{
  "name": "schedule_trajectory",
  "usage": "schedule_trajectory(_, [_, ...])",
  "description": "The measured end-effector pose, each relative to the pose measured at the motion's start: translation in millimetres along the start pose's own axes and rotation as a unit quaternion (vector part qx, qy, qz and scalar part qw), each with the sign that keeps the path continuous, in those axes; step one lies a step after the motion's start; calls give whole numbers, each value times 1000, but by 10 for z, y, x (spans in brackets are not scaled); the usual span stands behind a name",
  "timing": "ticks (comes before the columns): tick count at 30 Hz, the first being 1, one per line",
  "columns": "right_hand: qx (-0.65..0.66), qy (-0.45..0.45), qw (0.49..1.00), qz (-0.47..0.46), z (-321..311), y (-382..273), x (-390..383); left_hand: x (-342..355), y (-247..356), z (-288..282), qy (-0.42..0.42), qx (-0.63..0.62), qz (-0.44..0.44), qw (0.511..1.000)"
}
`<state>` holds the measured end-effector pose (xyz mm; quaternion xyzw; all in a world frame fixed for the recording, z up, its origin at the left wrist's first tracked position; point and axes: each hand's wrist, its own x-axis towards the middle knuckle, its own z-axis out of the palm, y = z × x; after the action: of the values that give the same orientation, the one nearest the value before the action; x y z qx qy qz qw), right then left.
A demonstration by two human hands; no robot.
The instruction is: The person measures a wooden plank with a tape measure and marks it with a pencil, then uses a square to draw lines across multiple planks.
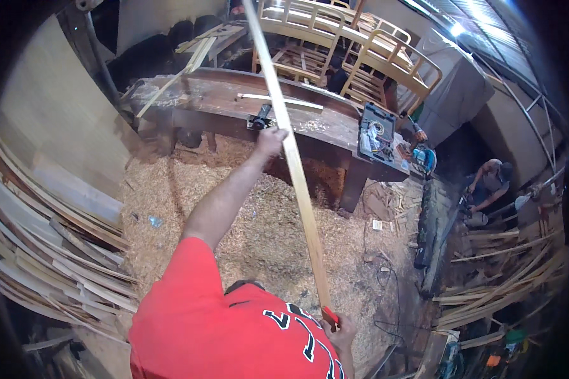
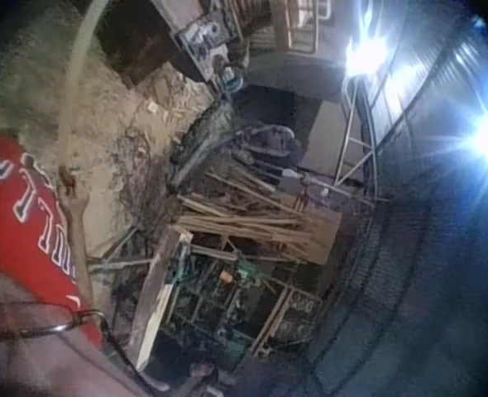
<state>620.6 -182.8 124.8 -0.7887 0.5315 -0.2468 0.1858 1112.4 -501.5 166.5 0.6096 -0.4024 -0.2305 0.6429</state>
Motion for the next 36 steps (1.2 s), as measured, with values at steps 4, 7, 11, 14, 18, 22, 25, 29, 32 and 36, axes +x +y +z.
schedule_trajectory(4, [-5,-42,999,-19,163,-19,214,430,-677,-649,-31,73,-24,997])
schedule_trajectory(7, [17,-45,995,-82,446,-27,471,498,-973,-1125,36,-41,-137,989])
schedule_trajectory(11, [4,-52,997,-53,716,-95,887,-99,-1259,-1157,-56,-279,-293,913])
schedule_trajectory(14, [30,-99,992,-66,1047,-427,1508,-847,-1942,-1581,-15,-215,-341,915])
schedule_trajectory(18, [-29,-140,989,-19,1406,-165,2215,-2208,-2431,-1202,-86,-97,-440,889])
schedule_trajectory(22, [-57,-206,974,-73,1824,-838,2994,-3570,-2943,-2112,-102,84,-467,874])
schedule_trajectory(25, [-129,-261,956,-25,1998,-905,3364,-4199,-2636,-2438,-466,434,-266,724])
schedule_trajectory(29, [-140,-224,960,-93,2562,-862,3785,-5132,-2448,-3014,-498,512,-263,648])
schedule_trajectory(32, [-145,-180,966,-114,2897,-795,4077,-5541,-2426,-3338,-439,456,-414,655])
schedule_trajectory(36, [-161,-112,973,-121,3351,-602,4463,-6056,-2463,-3578,-290,348,-592,667])
